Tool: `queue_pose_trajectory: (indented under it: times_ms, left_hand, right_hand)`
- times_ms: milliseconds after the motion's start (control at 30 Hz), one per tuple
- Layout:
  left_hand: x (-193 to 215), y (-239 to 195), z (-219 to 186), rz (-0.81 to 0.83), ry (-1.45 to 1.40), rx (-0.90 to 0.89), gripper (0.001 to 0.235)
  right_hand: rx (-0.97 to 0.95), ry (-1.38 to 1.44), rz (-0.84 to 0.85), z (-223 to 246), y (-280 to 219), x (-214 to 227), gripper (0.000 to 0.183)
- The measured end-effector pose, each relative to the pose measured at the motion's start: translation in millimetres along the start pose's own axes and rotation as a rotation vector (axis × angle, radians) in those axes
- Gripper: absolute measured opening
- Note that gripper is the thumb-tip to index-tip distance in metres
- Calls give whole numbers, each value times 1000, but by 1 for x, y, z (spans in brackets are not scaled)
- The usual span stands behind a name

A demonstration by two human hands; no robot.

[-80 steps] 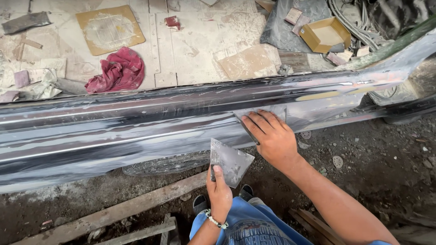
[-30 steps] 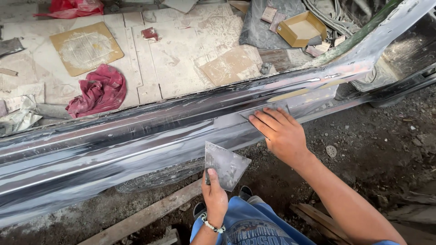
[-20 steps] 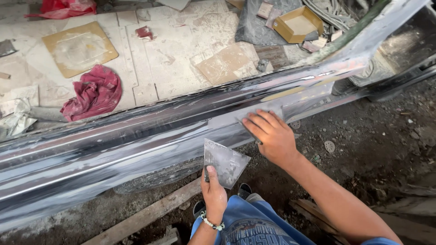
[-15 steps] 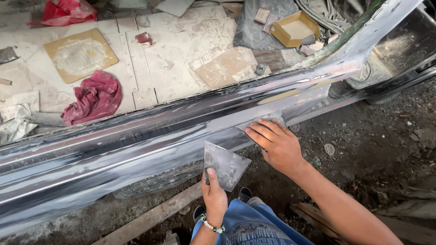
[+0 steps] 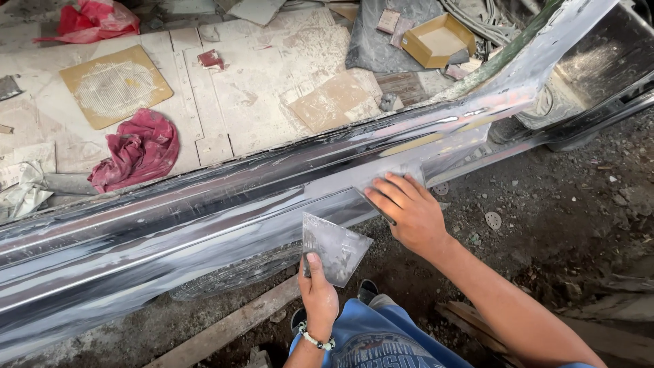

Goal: Apply body filler and sand a vehicle panel to prepare it for painting.

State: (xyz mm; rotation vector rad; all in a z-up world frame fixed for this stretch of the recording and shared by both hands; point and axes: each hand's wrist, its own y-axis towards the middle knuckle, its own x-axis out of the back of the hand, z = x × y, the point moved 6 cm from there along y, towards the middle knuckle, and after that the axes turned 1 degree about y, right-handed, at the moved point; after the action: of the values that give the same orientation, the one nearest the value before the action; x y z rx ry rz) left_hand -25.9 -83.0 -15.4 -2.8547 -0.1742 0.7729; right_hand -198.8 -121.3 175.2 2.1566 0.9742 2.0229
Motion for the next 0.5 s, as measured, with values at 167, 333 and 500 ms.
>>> queue_pose_trajectory:
  times_ms: [167,333,500]
  left_hand:
    - [1,2,-1,-15,-40,-8,58]
    - [5,3,7,-29,-3,2,57]
    - [7,4,9,-14,-16,-66,57]
  right_hand:
    - [24,65,30,3,1,12,74]
    - [19,85,-36,5,26,17,68]
    - [23,120,0,12,31,14,67]
